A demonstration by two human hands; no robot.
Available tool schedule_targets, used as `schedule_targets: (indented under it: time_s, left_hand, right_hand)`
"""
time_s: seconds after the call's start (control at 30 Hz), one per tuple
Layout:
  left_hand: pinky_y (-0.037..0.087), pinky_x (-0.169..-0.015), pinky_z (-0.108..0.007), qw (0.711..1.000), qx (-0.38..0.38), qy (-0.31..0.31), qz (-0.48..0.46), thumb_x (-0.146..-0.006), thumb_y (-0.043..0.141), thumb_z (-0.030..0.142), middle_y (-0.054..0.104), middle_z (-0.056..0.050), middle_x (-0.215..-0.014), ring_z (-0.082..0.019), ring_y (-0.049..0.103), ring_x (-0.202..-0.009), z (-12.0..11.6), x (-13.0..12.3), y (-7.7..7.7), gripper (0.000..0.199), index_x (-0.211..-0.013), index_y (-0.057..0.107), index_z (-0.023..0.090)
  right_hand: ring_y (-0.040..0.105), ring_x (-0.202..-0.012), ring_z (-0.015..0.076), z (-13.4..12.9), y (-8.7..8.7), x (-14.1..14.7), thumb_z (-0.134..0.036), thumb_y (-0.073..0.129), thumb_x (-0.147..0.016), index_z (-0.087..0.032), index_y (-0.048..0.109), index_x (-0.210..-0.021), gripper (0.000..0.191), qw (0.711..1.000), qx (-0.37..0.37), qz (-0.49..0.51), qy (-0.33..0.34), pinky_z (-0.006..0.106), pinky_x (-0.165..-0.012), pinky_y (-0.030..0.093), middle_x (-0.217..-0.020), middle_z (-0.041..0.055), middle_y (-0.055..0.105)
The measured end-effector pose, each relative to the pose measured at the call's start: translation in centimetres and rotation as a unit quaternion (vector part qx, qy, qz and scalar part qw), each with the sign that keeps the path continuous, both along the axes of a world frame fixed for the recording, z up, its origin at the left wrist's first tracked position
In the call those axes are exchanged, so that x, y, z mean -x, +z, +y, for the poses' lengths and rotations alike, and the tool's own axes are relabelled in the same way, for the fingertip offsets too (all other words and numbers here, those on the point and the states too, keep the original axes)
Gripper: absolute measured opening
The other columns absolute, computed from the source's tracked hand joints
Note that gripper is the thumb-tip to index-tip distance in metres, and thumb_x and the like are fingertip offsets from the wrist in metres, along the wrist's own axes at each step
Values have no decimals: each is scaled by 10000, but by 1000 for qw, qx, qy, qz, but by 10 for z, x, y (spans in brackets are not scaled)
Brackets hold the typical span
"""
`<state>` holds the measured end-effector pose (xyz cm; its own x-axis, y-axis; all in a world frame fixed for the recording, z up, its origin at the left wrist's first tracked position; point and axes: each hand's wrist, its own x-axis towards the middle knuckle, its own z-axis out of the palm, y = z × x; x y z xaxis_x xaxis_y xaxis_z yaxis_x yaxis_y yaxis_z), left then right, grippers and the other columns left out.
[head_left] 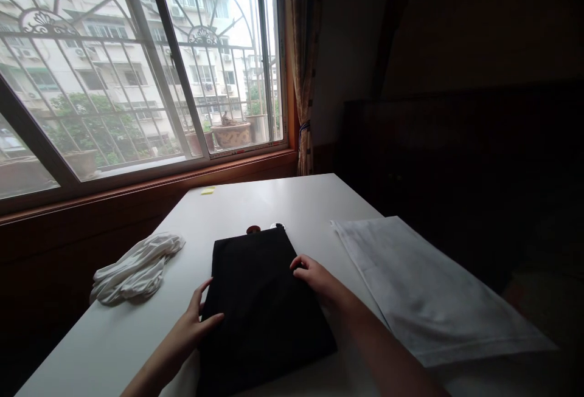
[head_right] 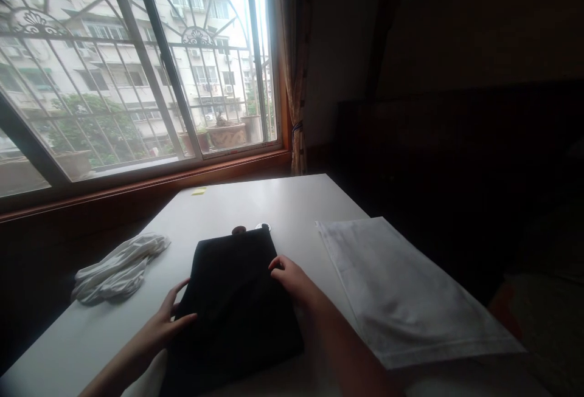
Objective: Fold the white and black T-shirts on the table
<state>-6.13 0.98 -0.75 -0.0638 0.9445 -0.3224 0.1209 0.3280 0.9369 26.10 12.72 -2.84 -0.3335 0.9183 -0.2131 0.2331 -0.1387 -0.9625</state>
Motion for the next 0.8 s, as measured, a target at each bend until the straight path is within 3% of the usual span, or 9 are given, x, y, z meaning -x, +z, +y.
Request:
schedule_targets:
  time_s: [0.13,0.27,0.33,0.4,0.47,0.57,0.67,0.73,0.8]
  left_hand:
    - [520,-1070,-446,998,-43,-34,33,-731,796,631,599,-170,-1465,-353,628,-1282,-11,-7,-17,1127,-1606,185,268]
    - [515,-1060,-421,988,-53,-77,122,-827,673,645,609,-154,-1463,-337,634,-1279,-34,0,-33,1055,-1635,112,264]
    - [530,-1017,-426,975,-40,-98,195,-848,632,648,657,-139,-1405,-351,678,-1206,-48,5,-33,1004,-1642,141,276]
    - [555,-941,-470,955,-12,-80,287,-863,590,670,698,-129,-1332,-384,717,-1106,-57,10,-25,950,-1643,194,300]
    - [566,-896,-525,921,-18,-25,389,-901,515,681,683,-135,-1340,-422,690,-1141,-59,10,-12,861,-1636,249,321]
    - [537,-998,-558,851,-131,-6,509,-983,406,587,633,-141,-1405,-413,565,-1330,-49,-3,3,663,-1576,417,290]
    - [465,-1138,-539,778,-269,-113,556,-1019,417,452,588,-90,-1496,-356,487,-1429,-30,-34,-4,530,-1508,525,278]
    - [425,-1179,-562,729,-339,-207,558,-1029,448,435,493,-45,-1594,-342,397,-1499,-20,-58,-18,533,-1545,468,301]
    - [409,-1187,-586,696,-363,-272,556,-1039,448,468,416,-26,-1641,-334,359,-1522,-15,-75,-34,590,-1602,345,323]
  right_hand:
    - [615,-827,196,-2,10,-21,-252,683,-727,-207,661,-898,178,997,1,-68,47,284,-686,473,-903,25,668]
    - [611,-778,199,-9,18,-39,-267,760,-712,-225,707,-881,182,987,9,-108,122,297,-654,480,-876,23,668]
    - [609,-773,194,-10,24,-48,-281,801,-696,-237,738,-919,236,976,12,-129,173,292,-649,477,-887,21,669]
    - [611,-779,193,-11,31,-54,-334,800,-731,-242,760,-982,270,969,-2,-150,198,292,-661,477,-898,25,674]
    - [616,-785,203,-11,37,-51,-421,739,-816,-231,765,-995,263,970,-51,-173,163,313,-686,488,-882,36,677]
    - [644,-834,228,-17,38,-26,-433,593,-935,-223,751,-1004,272,963,-185,-184,60,357,-759,522,-917,54,699]
    - [659,-1067,249,-31,21,10,-302,486,-990,-237,722,-1193,318,928,-325,-180,26,392,-966,520,-1166,87,707]
    - [570,-1299,271,-39,3,29,-250,470,-990,-228,664,-1348,408,897,-379,-218,57,434,-1144,421,-1381,107,643]
    - [435,-1458,288,-42,-14,37,-256,462,-1000,-212,591,-1454,474,878,-385,-267,96,482,-1238,306,-1542,104,534]
